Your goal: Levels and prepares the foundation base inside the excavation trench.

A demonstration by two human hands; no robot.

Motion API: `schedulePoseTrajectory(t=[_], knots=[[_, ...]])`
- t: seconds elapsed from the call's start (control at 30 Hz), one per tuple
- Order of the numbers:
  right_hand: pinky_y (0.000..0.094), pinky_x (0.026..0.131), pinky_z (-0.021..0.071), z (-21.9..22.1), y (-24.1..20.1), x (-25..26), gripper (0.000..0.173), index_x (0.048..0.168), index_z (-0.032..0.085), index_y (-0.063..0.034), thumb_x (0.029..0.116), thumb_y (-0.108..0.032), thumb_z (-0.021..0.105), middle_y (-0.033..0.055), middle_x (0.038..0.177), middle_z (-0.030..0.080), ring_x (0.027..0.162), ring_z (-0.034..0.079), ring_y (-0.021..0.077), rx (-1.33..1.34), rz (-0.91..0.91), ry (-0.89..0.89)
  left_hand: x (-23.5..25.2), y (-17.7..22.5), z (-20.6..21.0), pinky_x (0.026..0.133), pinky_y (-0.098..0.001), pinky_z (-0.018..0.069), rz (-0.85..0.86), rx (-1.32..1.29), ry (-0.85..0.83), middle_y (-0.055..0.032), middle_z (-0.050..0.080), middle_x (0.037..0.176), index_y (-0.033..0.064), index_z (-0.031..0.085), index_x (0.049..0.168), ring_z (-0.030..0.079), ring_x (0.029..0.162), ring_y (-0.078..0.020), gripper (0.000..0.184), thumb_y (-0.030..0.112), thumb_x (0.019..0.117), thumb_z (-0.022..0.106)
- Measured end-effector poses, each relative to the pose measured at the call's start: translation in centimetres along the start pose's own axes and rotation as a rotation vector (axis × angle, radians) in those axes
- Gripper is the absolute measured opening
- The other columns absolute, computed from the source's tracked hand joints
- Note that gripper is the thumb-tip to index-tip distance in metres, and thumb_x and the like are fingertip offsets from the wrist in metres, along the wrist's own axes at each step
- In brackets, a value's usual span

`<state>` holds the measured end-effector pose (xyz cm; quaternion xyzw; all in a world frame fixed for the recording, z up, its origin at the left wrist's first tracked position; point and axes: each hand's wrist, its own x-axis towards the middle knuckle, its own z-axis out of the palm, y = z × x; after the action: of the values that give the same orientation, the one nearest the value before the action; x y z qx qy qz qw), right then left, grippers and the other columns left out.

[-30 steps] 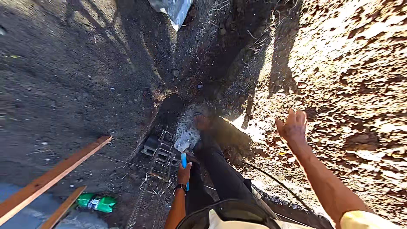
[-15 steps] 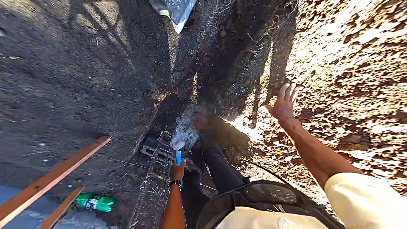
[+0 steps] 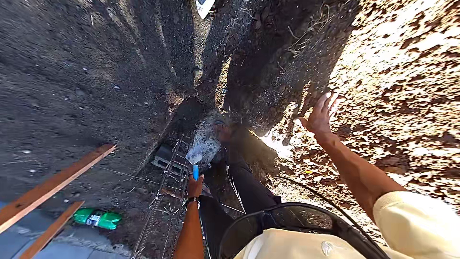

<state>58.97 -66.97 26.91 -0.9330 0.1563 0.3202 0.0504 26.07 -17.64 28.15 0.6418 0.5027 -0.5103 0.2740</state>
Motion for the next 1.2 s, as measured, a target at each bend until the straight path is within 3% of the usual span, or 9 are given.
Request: schedulePoseTrajectory(t=[0.13,0.33,0.47,0.67,0.8,0.93,1.03,1.1,1.2], knots=[[0.0731,0.121,0.0163,-0.1,-0.2,-0.1,0.140,0.163,-0.009,-0.0009,0.0735,-0.041,0.092,0.0316,0.168,-0.014,0.156,-0.003,0.0532,-0.001,-0.010,0.007,0.3,-0.2,0.1,0.101,-0.0604,0.0493,-0.033,0.033,0.002,-0.0269,0.065,0.127,0.0038,0.045,0.151,0.063,0.118,-0.0414,0.073,0.050,0.0978,0.065],[0.0714,0.121,0.0191,0.0,-0.3,0.0,0.138,0.164,-0.007,-0.0018,0.0745,-0.039,0.091,0.0305,0.168,-0.012,0.156,-0.001,0.0515,-0.022,-0.017,0.020,1.1,-1.0,0.5,0.103,-0.0599,0.0482,-0.053,0.040,0.040,-0.0268,0.065,0.128,0.0030,0.046,0.150,0.063,0.120,-0.0412,0.071,0.045,0.0972,0.068],[0.0709,0.123,0.0117,0.2,-0.3,-0.1,0.140,0.163,-0.008,0.0011,0.0732,-0.040,0.091,0.0320,0.168,-0.013,0.156,-0.004,0.0524,-0.027,-0.049,0.024,0.2,-1.9,-0.2,0.105,-0.0612,0.0454,-0.041,0.140,0.020,-0.0266,0.063,0.132,0.0025,0.048,0.149,0.061,0.124,-0.0421,0.069,0.041,0.0960,0.070],[0.0751,0.119,0.0164,0.3,0.4,-0.1,0.136,0.163,-0.008,-0.0006,0.0749,-0.030,0.091,0.0327,0.168,-0.010,0.155,0.000,0.0549,-0.034,-0.048,0.034,0.9,-4.6,0.5,0.106,-0.0596,0.0447,0.024,0.168,0.017,-0.0278,0.063,0.132,-0.0012,0.050,0.146,0.060,0.124,-0.0417,0.071,0.040,0.0930,0.074],[0.0748,0.119,0.0167,0.4,0.3,0.1,0.138,0.163,-0.009,0.0007,0.0746,-0.035,0.091,0.0326,0.168,-0.011,0.155,-0.001,0.0555,-0.040,-0.053,0.033,1.8,-6.1,1.4,0.105,-0.0619,0.0451,0.033,0.153,0.042,-0.0281,0.064,0.129,-0.0008,0.054,0.143,0.061,0.122,-0.0429,0.070,0.043,0.0921,0.074],[0.0720,0.122,0.0156,-0.7,-1.0,-0.6,0.135,0.162,-0.009,0.0037,0.0763,-0.034,0.089,0.0348,0.167,-0.011,0.155,-0.001,0.0545,-0.026,-0.064,0.023,2.3,-7.0,2.8,0.095,-0.0625,0.0506,0.049,0.179,0.120,-0.0241,0.069,0.121,0.0035,0.057,0.139,0.067,0.112,-0.0399,0.069,0.053,0.0927,0.069],[0.0715,0.122,0.0150,-0.6,-1.2,-0.3,0.136,0.162,-0.008,0.0035,0.0759,-0.034,0.090,0.0353,0.167,-0.008,0.155,0.001,0.0539,-0.053,-0.040,0.021,0.5,-5.1,2.5,0.089,-0.0605,0.0536,0.085,0.211,0.245,-0.0245,0.071,0.114,0.0027,0.061,0.134,0.070,0.104,-0.0398,0.053,0.042,0.0988,0.063],[0.0706,0.123,0.0140,-0.3,-0.8,0.1,0.136,0.163,-0.008,0.0018,0.0751,-0.032,0.091,0.0333,0.168,-0.009,0.156,-0.001,0.0523,-0.058,-0.017,0.028,-1.0,-2.6,0.2,0.099,-0.0588,0.0494,0.013,0.179,0.061,-0.0258,0.065,0.128,0.0028,0.052,0.144,0.064,0.118,-0.0402,0.047,0.030,0.1062,0.054],[0.0703,0.122,0.0150,-0.1,-0.6,-0.1,0.137,0.163,-0.011,-0.0004,0.0763,-0.033,0.090,0.0331,0.168,-0.010,0.156,-0.001,0.0527,-0.059,-0.011,0.016,-1.5,-4.2,1.2,0.104,-0.0578,0.0476,0.135,-0.009,0.156,-0.0302,0.064,0.127,-0.0038,0.055,0.140,0.063,0.120,-0.0418,0.043,0.025,0.1080,0.050]])
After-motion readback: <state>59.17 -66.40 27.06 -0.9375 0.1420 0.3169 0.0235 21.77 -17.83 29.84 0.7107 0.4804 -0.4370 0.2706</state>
